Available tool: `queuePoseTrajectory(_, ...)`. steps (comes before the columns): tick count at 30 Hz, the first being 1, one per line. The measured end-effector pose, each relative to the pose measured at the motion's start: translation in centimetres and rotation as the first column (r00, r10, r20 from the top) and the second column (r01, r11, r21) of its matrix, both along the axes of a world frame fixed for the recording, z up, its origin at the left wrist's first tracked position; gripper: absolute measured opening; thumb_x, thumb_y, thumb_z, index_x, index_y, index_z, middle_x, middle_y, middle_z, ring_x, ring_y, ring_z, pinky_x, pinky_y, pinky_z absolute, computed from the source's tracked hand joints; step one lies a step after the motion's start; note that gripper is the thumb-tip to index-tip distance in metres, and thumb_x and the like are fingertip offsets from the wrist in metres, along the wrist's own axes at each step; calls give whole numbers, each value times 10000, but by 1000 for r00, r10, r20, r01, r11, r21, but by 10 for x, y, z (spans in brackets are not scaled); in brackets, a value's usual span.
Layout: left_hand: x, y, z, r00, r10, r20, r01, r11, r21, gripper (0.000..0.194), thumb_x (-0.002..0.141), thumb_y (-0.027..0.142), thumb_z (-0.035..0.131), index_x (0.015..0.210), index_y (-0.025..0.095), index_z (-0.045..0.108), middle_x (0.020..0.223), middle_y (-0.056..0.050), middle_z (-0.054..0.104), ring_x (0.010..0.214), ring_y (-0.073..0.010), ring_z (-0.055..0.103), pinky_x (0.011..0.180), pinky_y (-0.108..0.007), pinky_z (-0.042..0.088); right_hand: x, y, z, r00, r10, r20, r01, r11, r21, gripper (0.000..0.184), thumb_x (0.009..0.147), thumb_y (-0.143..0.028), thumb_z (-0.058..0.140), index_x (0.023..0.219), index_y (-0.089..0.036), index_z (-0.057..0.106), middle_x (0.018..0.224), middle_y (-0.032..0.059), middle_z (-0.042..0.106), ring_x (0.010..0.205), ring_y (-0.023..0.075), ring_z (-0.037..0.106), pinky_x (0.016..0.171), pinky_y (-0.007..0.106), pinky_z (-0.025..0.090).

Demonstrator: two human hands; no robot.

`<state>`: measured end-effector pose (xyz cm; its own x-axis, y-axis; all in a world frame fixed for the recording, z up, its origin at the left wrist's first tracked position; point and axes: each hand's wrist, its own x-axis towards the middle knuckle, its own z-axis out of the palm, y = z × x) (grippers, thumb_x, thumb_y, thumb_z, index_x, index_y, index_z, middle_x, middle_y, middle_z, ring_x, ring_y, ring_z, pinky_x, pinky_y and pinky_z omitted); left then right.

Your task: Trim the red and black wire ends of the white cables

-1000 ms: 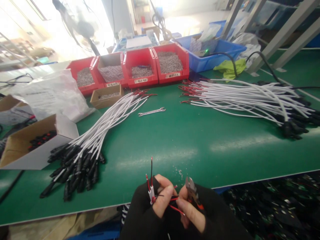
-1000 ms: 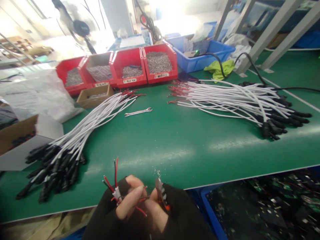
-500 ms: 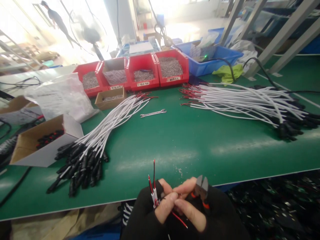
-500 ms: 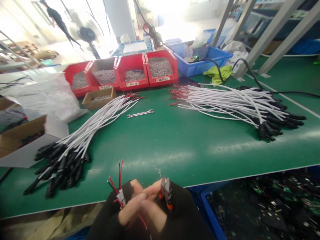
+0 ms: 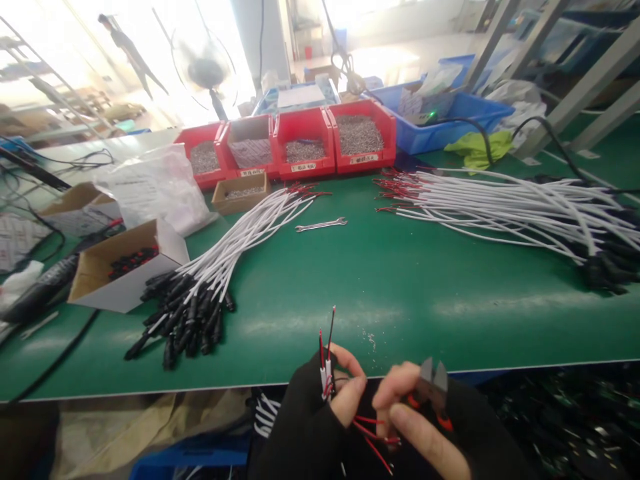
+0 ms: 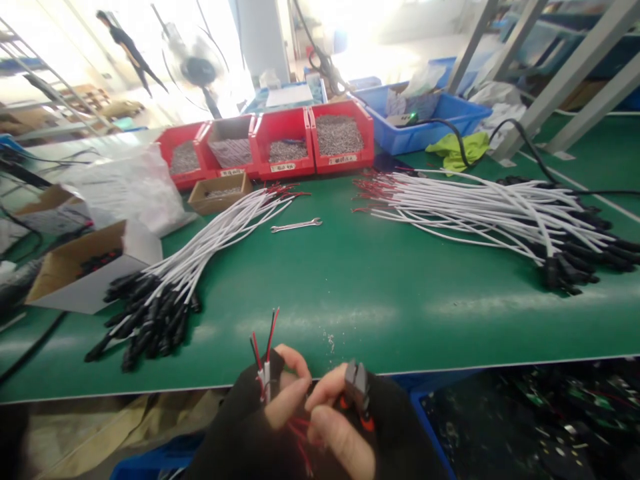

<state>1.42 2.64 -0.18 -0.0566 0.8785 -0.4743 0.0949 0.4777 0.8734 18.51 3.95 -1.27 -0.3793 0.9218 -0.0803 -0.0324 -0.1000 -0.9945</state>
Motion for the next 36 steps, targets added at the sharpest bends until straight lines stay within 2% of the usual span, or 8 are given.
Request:
queuePoseTrajectory(4, 1, 1, -7, 993, -116, 20, 115, 993, 37, 253, 799, 405, 588, 885, 168, 559, 559, 69, 483, 523, -101, 399, 548, -215, 293, -9, 4, 2, 988, -155, 3, 151, 971, 185, 226, 855, -92, 733, 929, -302, 770, 702, -50, 671, 627, 105, 662, 602, 185, 546)
queuePoseTrajectory(9, 8, 3, -10, 991, -106, -86, 104, 994, -30, 331, 850, 475, 617, 940, 156, 614, 683, -37, 695, 603, -173, 600, 584, -247, 428, -15, 5, 3, 968, -102, 230, 10, 929, 371, 245, 763, -27, 738, 885, -236, 704, 784, -12, 663, 786, 172, 724, 833, 290, 644)
queuePoseTrajectory(14, 4, -2, -8, 986, -81, -149, 93, 993, 78, 276, 934, 463, 639, 928, 193, 698, 830, -74, 784, 766, -253, 737, 705, -311, 557, -15, 11, 3, 903, -100, 418, -87, 910, 406, 150, 812, -83, 726, 870, -222, 730, 782, 19, 735, 647, 177, 715, 602, 262, 603)
queuePoseTrajectory(18, -4, -3, -8, 991, -58, -124, 67, 995, 72, 242, 893, 449, 719, 921, 209, 724, 891, -82, 784, 834, -270, 743, 721, -313, 588, -17, 10, 2, 951, -105, 291, 7, 948, 317, 198, 859, -39, 672, 832, -221, 745, 836, 20, 792, 757, 194, 789, 786, 274, 674)
queuePoseTrajectory(22, -10, -2, -5, 995, -82, -65, 86, 995, 54, 264, 863, 453, 769, 846, 192, 727, 655, -15, 706, 613, -197, 685, 627, -270, 578, -19, 8, 7, 984, -111, 140, 81, 976, 202, 196, 831, -27, 695, 815, -216, 746, 809, -8, 792, 829, 211, 815, 874, 334, 683)
queuePoseTrajectory(28, -2, -6, -10, 971, -42, 237, 32, 998, 46, 172, 880, 338, 771, 1006, 225, 806, 1090, -77, 804, 1007, -273, 772, 921, -351, 625, -19, 16, 27, 961, -182, 206, 170, 983, 75, 122, 807, -114, 767, 730, -197, 720, 607, -32, 731, 533, 152, 728, 517, 213, 618)
queuePoseTrajectory(32, 10, -11, -13, 886, 57, 459, -54, 998, -19, 285, 961, 439, 682, 1140, 255, 807, 1352, -52, 716, 1350, -307, 605, 1133, -409, 510, -18, 18, 28, 973, -171, 156, 179, 983, -37, 88, 793, -149, 791, 756, -186, 720, 637, -12, 738, 558, 171, 728, 534, 240, 609)
queuePoseTrajectory(36, 8, -9, -6, 897, 43, 440, -36, 999, -24, 291, 892, 423, 770, 1115, 241, 818, 1316, -69, 737, 1298, -324, 646, 1138, -462, 504, -20, 20, 21, 988, -131, 77, 138, 986, -95, 108, 823, -142, 764, 747, -191, 703, 619, -23, 721, 535, 146, 705, 534, 236, 597)
